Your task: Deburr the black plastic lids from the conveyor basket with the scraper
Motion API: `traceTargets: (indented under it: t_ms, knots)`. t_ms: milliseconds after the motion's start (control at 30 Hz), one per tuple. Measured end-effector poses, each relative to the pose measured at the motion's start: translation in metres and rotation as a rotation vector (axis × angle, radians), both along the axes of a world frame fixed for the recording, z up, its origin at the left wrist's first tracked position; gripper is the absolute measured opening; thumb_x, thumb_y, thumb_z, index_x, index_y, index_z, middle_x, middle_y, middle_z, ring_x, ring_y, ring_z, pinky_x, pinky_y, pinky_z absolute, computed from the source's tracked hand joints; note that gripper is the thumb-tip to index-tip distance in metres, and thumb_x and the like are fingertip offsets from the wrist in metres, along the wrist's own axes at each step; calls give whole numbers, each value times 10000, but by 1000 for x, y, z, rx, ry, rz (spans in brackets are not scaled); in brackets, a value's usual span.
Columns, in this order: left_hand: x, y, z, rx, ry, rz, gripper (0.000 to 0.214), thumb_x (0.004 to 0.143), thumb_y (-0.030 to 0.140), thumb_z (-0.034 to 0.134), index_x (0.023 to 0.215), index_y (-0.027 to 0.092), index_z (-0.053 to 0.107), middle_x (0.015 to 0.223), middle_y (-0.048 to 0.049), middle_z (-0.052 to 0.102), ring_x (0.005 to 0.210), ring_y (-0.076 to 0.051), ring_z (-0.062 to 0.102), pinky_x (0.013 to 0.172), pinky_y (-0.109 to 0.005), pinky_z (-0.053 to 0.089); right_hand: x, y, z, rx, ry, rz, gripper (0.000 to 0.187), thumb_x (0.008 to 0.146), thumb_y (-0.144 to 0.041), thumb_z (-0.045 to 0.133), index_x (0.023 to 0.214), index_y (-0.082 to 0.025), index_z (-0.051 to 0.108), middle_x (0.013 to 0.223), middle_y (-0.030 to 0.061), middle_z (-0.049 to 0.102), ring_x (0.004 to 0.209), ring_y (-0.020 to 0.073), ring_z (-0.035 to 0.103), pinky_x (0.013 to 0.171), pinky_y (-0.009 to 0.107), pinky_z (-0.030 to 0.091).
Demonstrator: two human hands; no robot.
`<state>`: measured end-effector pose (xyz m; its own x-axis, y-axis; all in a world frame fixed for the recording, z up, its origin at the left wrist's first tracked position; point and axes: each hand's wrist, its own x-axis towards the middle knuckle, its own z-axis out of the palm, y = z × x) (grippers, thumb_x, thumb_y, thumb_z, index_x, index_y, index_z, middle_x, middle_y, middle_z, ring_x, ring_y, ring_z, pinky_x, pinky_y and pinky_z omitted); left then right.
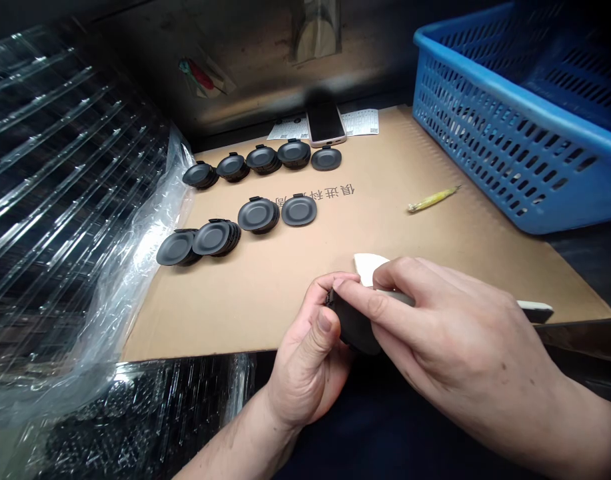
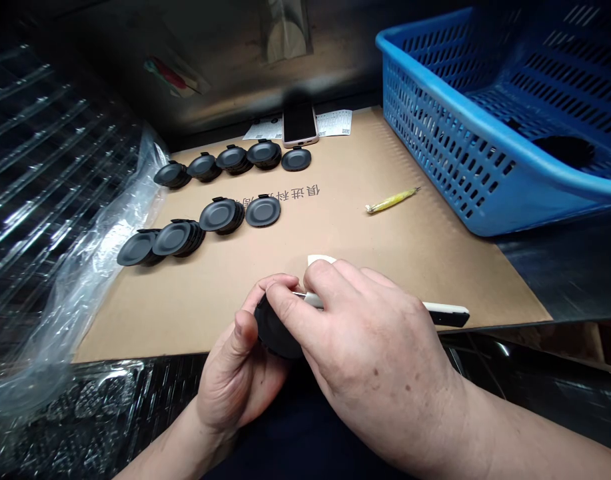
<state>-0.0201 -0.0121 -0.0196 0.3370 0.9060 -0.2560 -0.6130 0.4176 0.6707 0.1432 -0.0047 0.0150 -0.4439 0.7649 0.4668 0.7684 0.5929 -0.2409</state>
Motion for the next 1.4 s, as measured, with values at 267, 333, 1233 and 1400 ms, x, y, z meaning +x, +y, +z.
traceTargets:
  t_ms: [267,333,1233,1400]
  knots:
    - [-2,0,-1,-27,-35,-25,412,907,516,702,1198,226,680,1124,-56,689,1077,-198,637,975,-287,490,4,0,-5,-65,80,-20,308,1021,-162,512,1282,-240,655,923,37,580,746,176,587,627,324,447]
    - [-1,0,-1,-24,-35,-18,388,927,508,676,1189,222,691,1127,-56,692,1084,-201,642,989,-293,494,6,-1,-6,-136,126,-9,333,1018,-152,504,1299,-274,634,946,26,571,751,158,583,629,307,461]
    - [-36,27,-11,1527,1208,444,752,804,18,731,1496,122,457,1284,-111,516,1294,-266,557,1239,-571,410,18,-14,0,-576,391,119,386,1048,-220,490,1325,-482,547,1042,-101,672,907,39,661,767,158,525]
    - [-34,28,-11,1580,1202,458,711,789,-16,722,1451,86,483,1256,-107,498,1221,-227,577,1247,-582,392,15,-12,-2,-567,400,117,370,1043,-213,487,1311,-451,582,1040,-77,677,935,62,670,754,170,527]
